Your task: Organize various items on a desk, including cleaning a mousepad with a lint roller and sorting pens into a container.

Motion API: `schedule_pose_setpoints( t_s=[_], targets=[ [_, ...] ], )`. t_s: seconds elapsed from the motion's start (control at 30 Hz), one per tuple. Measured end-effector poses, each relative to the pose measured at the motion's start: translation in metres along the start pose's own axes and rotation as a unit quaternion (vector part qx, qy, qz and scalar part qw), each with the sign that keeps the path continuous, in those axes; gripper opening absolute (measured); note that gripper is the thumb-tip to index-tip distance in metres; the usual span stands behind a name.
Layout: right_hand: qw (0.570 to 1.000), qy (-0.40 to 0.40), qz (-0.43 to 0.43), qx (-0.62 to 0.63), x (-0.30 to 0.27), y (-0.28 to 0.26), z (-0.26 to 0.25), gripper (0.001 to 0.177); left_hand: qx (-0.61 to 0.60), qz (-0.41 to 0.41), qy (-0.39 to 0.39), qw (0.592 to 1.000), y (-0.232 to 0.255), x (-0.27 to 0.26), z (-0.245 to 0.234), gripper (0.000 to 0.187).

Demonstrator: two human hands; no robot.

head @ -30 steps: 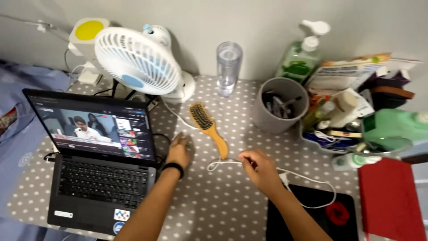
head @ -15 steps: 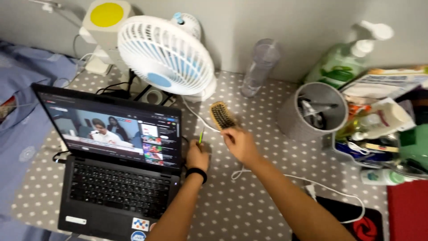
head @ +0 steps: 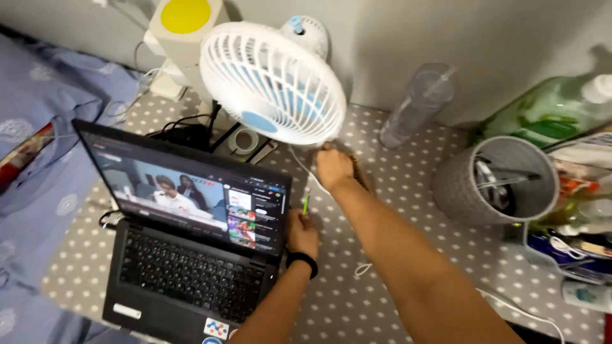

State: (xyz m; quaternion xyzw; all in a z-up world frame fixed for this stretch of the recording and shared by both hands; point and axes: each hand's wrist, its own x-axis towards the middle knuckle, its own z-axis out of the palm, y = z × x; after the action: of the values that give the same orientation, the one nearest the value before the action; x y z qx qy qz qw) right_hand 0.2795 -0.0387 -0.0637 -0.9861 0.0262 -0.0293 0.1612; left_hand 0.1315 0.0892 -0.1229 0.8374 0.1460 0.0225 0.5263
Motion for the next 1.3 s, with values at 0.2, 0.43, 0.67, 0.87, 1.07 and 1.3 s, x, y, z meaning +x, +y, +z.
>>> schedule_pose_setpoints(
  t_s=[0.2, 0.43, 0.67, 0.87, 1.07, 1.3],
  targets=[
    [0.997, -0.056, 0.045, -0.023, -0.011, -0.002, -0.018, 0.025, -0.024, -0.048, -0.028, 0.998, -0.022, 0.007, 0.011, 0.014],
    [0.992, 0.085, -0.011, 0.091, -0.029, 0.024, -0.014, 0.012, -0.033, -0.037, -0.006, 0.999, -0.015, 0.004, 0.008, 0.013],
    [0.982, 0.108, 0.034, 0.152, -0.053, 0.020, -0.058, 0.010, -0.036, 0.005, -0.010, 0.999, -0.005, -0.005, 0.003, 0.008],
    [0.984, 0.107, -0.036, 0.137, -0.023, 0.022, -0.021, 0.022, 0.000, 0.021, -0.036, 0.999, 0.002, -0.003, -0.002, 0.007],
    [0.994, 0.047, 0.000, 0.102, -0.020, -0.002, -0.023, 0.013, -0.111, 0.005, -0.067, 0.991, -0.050, 0.005, 0.016, 0.009],
    [0.992, 0.060, 0.005, 0.107, -0.013, 0.014, -0.014, 0.011, -0.023, -0.038, -0.076, 0.996, -0.006, 0.001, -0.006, 0.009]
  ],
)
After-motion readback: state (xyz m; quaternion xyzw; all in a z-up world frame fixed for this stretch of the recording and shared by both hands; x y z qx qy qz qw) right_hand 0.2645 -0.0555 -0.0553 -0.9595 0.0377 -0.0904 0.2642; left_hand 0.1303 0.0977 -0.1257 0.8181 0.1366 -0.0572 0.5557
